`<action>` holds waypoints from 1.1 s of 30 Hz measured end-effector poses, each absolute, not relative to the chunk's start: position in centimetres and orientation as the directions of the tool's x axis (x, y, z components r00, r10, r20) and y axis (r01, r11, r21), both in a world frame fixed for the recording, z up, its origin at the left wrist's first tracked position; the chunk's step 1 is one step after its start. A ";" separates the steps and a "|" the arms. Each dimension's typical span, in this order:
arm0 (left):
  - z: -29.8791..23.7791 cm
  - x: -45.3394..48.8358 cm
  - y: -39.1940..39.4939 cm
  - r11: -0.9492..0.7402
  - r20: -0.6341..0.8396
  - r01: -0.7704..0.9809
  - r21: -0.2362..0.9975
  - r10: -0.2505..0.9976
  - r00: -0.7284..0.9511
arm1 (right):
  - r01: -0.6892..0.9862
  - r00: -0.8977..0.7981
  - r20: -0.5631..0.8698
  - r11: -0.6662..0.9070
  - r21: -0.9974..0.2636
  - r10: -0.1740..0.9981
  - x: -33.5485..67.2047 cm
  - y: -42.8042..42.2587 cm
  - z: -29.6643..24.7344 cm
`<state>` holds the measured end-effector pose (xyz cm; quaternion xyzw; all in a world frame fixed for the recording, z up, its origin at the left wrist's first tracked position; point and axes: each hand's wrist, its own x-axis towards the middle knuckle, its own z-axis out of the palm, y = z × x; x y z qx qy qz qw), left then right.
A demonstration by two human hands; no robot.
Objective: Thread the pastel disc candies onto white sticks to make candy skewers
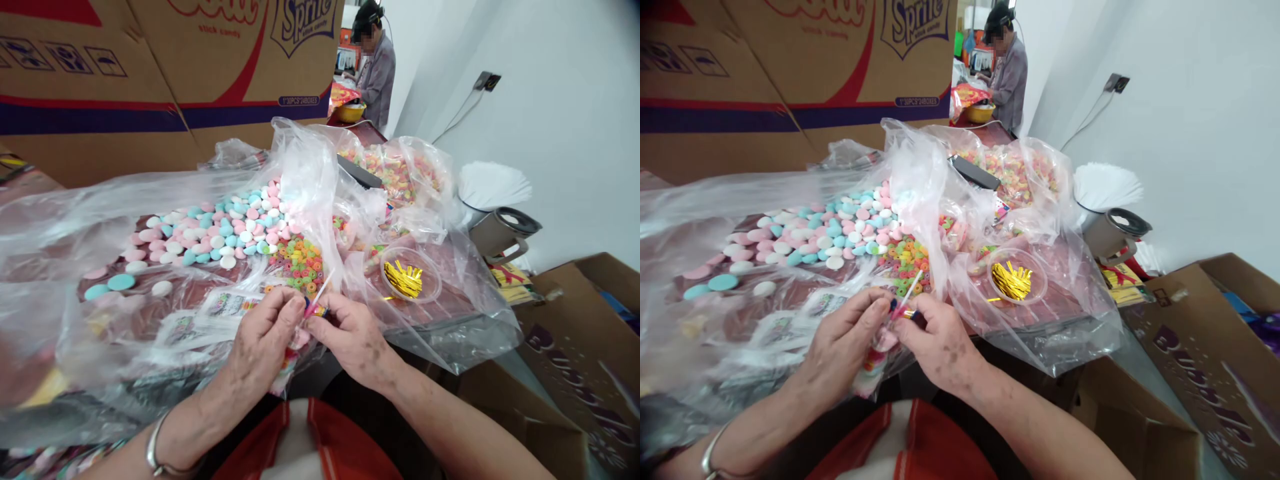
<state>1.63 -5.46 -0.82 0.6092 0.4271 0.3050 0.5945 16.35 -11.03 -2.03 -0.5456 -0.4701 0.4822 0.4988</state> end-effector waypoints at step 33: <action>-1.3 -0.1 -4.4 0.632 -0.486 0.169 0.756 0.371 0.791 | 0.848 -0.095 0.638 0.398 -0.349 0.764 18.4 -13.5 -3.3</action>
